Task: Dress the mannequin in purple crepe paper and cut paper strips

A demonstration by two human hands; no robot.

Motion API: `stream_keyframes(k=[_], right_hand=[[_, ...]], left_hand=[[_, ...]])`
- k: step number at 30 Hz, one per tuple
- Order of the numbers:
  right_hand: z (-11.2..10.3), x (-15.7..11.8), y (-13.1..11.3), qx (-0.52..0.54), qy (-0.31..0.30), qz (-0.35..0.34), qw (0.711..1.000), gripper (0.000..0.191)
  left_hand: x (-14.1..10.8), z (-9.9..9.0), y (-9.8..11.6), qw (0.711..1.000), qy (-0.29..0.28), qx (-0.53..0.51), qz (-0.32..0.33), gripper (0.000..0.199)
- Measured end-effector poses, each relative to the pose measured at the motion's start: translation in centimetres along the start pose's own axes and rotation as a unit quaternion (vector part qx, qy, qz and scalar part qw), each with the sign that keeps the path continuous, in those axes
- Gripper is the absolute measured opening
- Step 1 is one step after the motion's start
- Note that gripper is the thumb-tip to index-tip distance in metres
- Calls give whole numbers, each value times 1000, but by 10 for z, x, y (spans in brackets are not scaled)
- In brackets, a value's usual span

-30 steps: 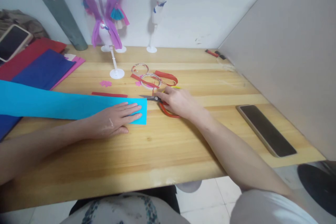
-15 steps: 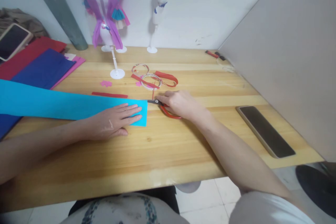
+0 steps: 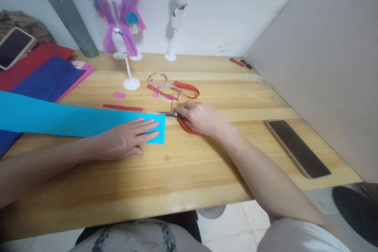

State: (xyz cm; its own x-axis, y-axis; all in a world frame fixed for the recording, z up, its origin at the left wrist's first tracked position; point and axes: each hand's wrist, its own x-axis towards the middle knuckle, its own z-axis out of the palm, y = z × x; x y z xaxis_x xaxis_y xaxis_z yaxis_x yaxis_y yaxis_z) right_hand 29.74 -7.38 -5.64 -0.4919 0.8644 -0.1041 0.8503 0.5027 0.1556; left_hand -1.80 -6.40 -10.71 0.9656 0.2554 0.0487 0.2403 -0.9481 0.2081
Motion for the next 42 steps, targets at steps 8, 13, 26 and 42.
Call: stream_keyframes(k=[8, 13, 26, 42], right_hand=[[-3, 3, -2, 10, -13, -10, 1000, 49], [0, 2, -1, 24, 2, -15, 1000, 48], [-4, -1, 2, 53, -6, -30, 998, 51], [4, 1, -4, 50, 41, -58, 996, 46]], left_hand=[[-1, -1, 2, 1000, 12, 1, -4, 60], [-1, -3, 5, 1000, 3, -2, -2, 60], [1, -5, 12, 1000, -9, -28, -11, 60], [3, -7, 16, 998, -19, -65, -18, 62]])
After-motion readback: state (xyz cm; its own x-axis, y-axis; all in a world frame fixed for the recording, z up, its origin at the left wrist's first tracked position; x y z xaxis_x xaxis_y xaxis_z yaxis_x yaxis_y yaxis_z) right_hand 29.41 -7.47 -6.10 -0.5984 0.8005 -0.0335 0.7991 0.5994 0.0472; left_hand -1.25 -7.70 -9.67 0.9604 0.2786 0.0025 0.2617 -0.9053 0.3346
